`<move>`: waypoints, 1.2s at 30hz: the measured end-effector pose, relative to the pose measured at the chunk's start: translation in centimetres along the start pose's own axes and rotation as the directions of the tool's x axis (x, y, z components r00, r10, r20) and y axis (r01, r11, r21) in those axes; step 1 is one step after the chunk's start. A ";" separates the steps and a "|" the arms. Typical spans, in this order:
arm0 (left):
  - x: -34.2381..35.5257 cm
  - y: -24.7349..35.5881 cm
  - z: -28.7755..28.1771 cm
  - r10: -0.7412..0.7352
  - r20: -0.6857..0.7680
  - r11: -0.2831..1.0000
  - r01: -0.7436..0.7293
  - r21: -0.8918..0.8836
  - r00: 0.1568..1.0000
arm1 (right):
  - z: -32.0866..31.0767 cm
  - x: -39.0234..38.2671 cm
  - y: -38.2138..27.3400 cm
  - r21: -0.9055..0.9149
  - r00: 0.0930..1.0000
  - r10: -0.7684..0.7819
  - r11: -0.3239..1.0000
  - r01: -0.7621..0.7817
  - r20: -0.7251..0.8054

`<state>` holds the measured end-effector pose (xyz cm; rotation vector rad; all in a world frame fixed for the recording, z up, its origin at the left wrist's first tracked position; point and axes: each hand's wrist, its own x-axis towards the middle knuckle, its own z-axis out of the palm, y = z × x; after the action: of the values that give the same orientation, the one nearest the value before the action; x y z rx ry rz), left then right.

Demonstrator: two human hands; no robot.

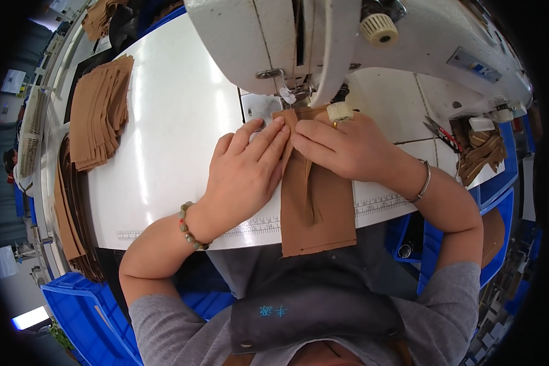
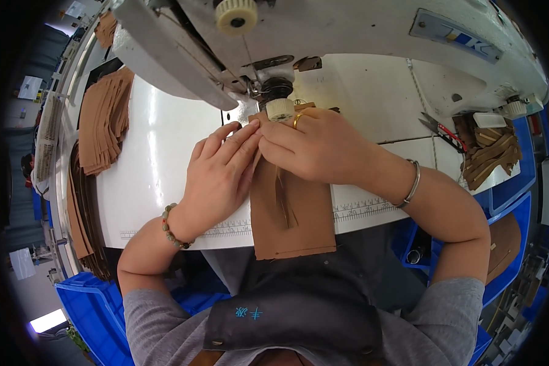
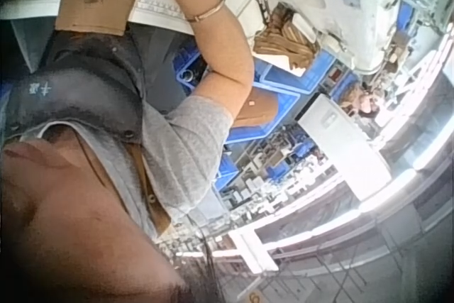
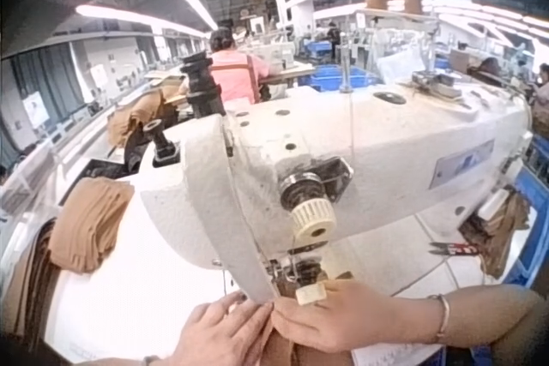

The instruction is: Sewing components and zippers onto leather pieces using an industrial sewing machine.

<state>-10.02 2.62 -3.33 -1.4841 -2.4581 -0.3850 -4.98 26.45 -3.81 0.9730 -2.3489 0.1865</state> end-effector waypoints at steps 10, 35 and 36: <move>0.4 -0.4 -0.4 0.008 0.069 0.999 -0.006 -0.041 0.998 | 0.7 -0.2 0.9 -0.041 1.000 0.028 0.999 -0.028 -0.007; 1.8 -0.9 -0.2 -0.022 0.021 1.000 0.022 -0.013 1.000 | 1.0 -0.3 2.4 -0.128 0.998 0.060 0.990 -0.059 0.002; 1.7 -0.8 -0.2 -0.015 0.011 1.000 0.015 0.001 1.000 | 1.0 -0.4 2.5 -0.119 0.997 0.064 0.991 -0.058 0.043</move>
<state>-11.45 3.57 -2.63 -1.4726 -2.4786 -0.3788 -6.89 28.15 -4.66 0.8580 -2.4045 0.0489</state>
